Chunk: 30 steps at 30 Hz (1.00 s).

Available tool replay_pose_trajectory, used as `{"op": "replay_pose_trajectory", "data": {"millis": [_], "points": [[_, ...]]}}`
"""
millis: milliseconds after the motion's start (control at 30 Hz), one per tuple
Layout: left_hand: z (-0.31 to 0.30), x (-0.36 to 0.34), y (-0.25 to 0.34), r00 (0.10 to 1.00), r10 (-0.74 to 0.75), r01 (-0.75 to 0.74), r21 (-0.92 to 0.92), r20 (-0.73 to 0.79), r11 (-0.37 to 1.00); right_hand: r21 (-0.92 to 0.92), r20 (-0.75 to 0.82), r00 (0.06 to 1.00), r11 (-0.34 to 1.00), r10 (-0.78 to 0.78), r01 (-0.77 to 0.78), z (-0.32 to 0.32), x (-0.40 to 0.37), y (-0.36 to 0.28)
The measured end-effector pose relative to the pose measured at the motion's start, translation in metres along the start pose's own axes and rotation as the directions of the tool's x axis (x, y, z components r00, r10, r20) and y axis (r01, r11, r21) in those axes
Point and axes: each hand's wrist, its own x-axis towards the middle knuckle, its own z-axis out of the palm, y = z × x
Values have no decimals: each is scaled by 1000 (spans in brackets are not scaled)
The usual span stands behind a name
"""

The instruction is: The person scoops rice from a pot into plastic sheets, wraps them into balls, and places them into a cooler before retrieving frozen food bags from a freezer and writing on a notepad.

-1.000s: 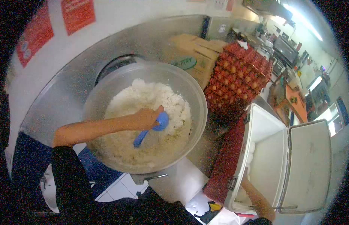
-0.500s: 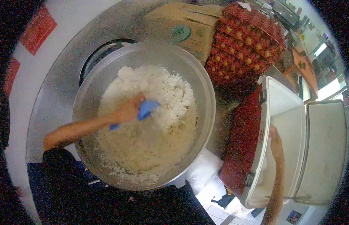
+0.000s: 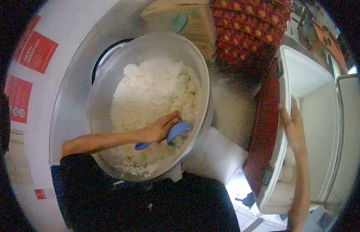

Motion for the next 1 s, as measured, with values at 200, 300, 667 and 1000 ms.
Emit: {"op": "replay_pose_trajectory", "data": {"millis": [200,300,667,1000], "points": [[-19,-22,13,966,-157,175,-75,205,982,-87,-142,966,975,-215,204,7,9,14],[-14,-17,4,980,-83,116,-176,182,978,-28,-87,989,993,-117,115,4,8,7],[-28,-66,15,974,-123,186,-357,193,915,-216,-43,989,968,-138,126,-10,9,4],[10,-176,49,913,282,-329,-941,-295,82,-699,-315,461,532,-830,479,38,-184,-87]]}}
